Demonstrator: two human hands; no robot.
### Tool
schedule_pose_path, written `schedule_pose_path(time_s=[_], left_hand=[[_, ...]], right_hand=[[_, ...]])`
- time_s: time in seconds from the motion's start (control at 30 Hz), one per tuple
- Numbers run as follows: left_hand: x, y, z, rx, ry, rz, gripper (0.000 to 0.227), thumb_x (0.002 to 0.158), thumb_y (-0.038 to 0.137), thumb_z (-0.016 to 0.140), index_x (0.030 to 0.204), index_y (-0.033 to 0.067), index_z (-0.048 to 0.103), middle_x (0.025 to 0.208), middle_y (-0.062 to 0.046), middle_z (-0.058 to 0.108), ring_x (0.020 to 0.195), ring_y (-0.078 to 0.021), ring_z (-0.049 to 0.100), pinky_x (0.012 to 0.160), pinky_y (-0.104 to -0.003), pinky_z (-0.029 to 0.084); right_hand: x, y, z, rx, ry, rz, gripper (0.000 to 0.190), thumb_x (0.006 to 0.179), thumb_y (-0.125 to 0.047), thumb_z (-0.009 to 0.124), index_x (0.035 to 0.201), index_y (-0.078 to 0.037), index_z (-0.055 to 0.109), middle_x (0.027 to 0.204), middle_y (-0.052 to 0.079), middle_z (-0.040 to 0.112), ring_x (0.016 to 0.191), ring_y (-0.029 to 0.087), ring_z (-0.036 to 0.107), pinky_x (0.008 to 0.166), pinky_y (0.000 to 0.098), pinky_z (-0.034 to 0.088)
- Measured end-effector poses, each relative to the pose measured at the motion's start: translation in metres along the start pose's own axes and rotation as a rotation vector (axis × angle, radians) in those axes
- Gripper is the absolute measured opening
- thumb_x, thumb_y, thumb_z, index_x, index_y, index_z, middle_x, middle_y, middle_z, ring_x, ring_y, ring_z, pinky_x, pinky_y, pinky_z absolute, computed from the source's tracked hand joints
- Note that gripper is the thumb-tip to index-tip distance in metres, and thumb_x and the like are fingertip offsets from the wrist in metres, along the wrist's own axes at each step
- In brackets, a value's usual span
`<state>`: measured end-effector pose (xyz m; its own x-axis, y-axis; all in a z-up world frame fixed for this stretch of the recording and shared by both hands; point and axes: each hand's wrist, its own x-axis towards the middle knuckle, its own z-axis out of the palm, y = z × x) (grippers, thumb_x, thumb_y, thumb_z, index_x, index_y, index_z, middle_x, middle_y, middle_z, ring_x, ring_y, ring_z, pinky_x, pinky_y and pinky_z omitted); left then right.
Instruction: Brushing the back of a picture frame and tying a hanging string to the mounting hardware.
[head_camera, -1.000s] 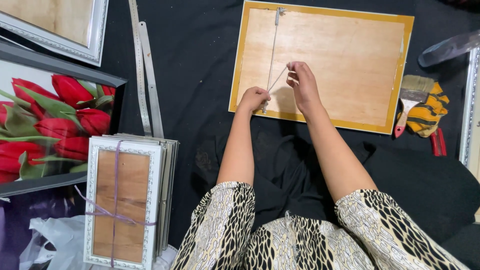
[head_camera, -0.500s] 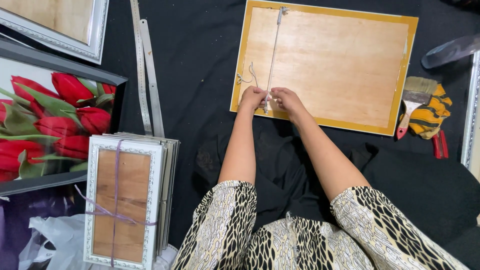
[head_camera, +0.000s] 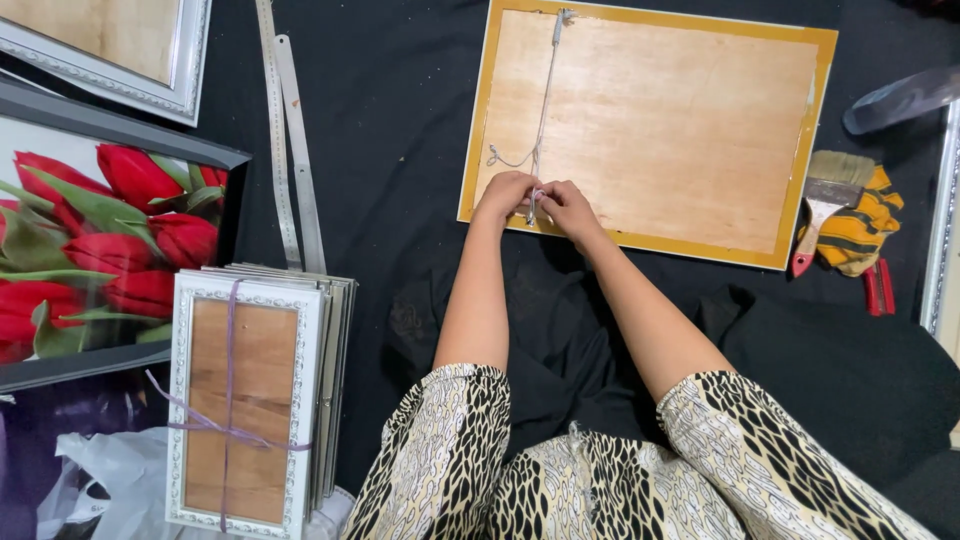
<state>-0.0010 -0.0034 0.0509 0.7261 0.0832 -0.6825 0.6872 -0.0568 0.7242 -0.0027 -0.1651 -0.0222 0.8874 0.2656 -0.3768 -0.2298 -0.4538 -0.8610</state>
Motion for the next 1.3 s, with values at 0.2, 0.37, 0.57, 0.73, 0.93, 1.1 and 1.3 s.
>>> schedule_pose_path(time_s=[0.2, 0.37, 0.57, 0.73, 0.93, 1.1, 1.3], left_hand=[[0.016, -0.018, 0.002, 0.122, 0.013, 0.071, 0.023, 0.069, 0.026, 0.073, 0.087, 0.012, 0.078, 0.071, -0.008, 0.073, 0.071, -0.0204, 0.075, 0.056, -0.025, 0.046], [0.03, -0.033, -0.002, 0.407, 0.009, 0.111, 0.023, 0.074, 0.026, 0.075, 0.095, 0.0174, 0.079, 0.084, -0.005, 0.078, 0.09, -0.0226, 0.075, 0.079, -0.031, 0.056], [0.009, -0.014, -0.005, 0.467, 0.01, 0.098, 0.016, 0.091, 0.034, 0.068, 0.099, 0.0247, 0.078, 0.074, 0.008, 0.078, 0.075, -0.0105, 0.077, 0.075, -0.027, 0.06], [-0.036, 0.027, -0.01, -0.212, -0.101, 0.238, 0.023, 0.098, 0.021, 0.065, 0.115, 0.0059, 0.07, 0.093, -0.012, 0.077, 0.077, -0.0146, 0.074, 0.075, -0.03, 0.065], [-0.032, 0.03, -0.028, -0.901, -0.325, 0.369, 0.026, 0.101, 0.024, 0.068, 0.122, 0.0088, 0.064, 0.102, -0.01, 0.076, 0.091, -0.0204, 0.078, 0.081, -0.033, 0.067], [-0.037, 0.036, -0.053, -1.137, -0.087, 0.45, 0.034, 0.103, 0.029, 0.066, 0.131, 0.0091, 0.064, 0.101, -0.001, 0.077, 0.086, -0.01, 0.075, 0.081, -0.026, 0.065], [-0.028, 0.032, -0.055, -1.156, 0.0, 0.503, 0.04, 0.103, 0.034, 0.066, 0.138, 0.0142, 0.062, 0.103, 0.002, 0.075, 0.085, -0.0057, 0.069, 0.078, -0.022, 0.062]], right_hand=[[-0.033, -0.038, -0.02, 0.275, 0.124, 0.226, 0.018, 0.088, -0.033, 0.071, 0.096, -0.018, 0.075, 0.084, 0.001, 0.058, 0.076, 0.013, 0.058, 0.071, 0.0284, 0.052], [-0.044, -0.058, -0.051, 0.291, 0.353, 0.162, 0.018, 0.083, -0.036, 0.067, 0.081, -0.018, 0.067, 0.098, 0.002, 0.054, 0.103, 0.021, 0.051, 0.096, 0.0343, 0.041], [-0.059, -0.104, -0.085, -0.211, 0.617, 0.067, 0.018, 0.089, -0.033, 0.071, 0.096, -0.017, 0.064, 0.105, 0.004, 0.05, 0.107, 0.032, 0.049, 0.099, 0.0486, 0.037], [-0.049, -0.102, -0.068, -0.438, 0.414, -0.015, 0.048, 0.091, -0.015, 0.072, 0.138, -0.018, 0.06, 0.112, 0.009, 0.049, 0.11, 0.038, 0.048, 0.098, 0.0547, 0.037], [-0.073, -0.121, -0.017, -0.092, -0.245, -0.15, 0.029, 0.097, -0.032, 0.066, 0.113, -0.009, 0.073, 0.108, 0.024, 0.07, 0.111, 0.044, 0.066, 0.098, 0.0507, 0.05], [-0.096, -0.139, -0.006, -0.224, -0.526, -0.262, 0.034, 0.106, -0.034, 0.052, 0.101, -0.004, 0.069, 0.108, 0.027, 0.067, 0.114, 0.05, 0.061, 0.101, 0.0562, 0.047], [-0.082, -0.05, 0.007, -0.731, -0.56, -0.053, 0.03, 0.104, -0.034, 0.054, 0.11, -0.012, 0.072, 0.105, 0.016, 0.074, 0.107, 0.038, 0.071, 0.09, 0.0504, 0.056]])
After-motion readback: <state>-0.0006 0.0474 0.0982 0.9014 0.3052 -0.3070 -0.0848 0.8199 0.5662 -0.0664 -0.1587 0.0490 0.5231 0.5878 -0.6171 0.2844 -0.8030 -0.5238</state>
